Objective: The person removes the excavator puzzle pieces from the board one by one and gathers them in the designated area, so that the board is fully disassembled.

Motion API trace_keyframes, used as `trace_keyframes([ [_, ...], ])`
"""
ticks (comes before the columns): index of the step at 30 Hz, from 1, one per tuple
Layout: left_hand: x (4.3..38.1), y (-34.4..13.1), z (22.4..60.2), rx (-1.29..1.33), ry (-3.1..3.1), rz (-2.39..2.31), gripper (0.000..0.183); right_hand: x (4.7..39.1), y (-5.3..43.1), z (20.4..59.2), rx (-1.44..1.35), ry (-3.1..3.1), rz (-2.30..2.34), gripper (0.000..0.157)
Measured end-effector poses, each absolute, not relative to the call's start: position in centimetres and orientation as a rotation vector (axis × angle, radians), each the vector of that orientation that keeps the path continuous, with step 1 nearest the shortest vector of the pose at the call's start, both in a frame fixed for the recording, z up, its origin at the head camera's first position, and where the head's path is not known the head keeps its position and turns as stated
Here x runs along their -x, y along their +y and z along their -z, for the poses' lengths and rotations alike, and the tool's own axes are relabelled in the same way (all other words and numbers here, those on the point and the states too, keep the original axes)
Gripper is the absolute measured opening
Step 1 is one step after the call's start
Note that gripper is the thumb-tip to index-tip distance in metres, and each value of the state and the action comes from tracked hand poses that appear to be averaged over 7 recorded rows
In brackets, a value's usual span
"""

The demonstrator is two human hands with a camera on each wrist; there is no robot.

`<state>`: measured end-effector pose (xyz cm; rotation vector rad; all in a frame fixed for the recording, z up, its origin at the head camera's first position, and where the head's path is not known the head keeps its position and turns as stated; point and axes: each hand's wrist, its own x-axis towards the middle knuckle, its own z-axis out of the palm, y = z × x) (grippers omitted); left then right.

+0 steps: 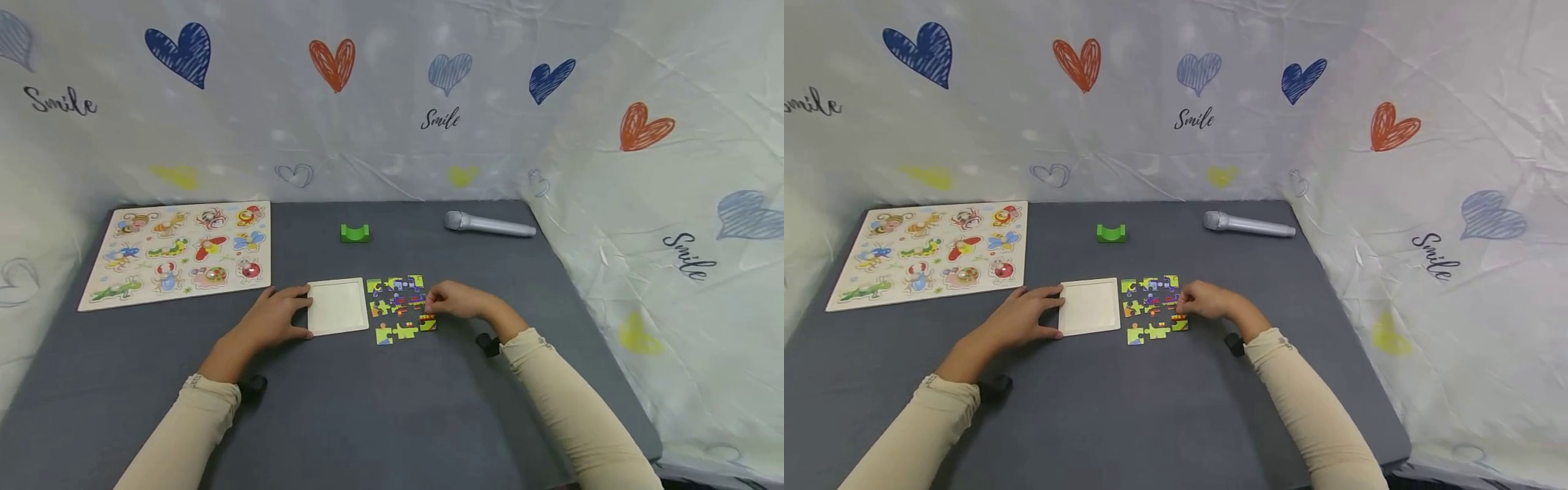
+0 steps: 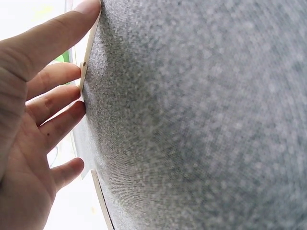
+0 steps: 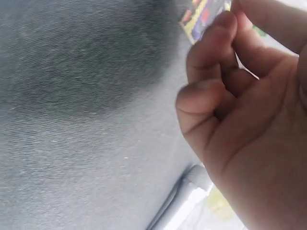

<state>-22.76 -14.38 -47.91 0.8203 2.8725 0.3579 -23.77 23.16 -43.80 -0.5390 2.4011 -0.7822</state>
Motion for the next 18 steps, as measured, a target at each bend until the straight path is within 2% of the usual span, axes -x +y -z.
trace_keyframes([
  [10, 22.3, -14.2, 48.1, -0.801, 2.843, -0.359, 0.071, 23.6, 23.6, 45.2, 0.551, 2.448, 0.740, 0.016],
  [18, 20.1, -11.2, 51.6, -0.854, 2.765, -0.433, 0.068, 20.7, 24.6, 45.0, 0.448, 2.657, 0.674, 0.016],
])
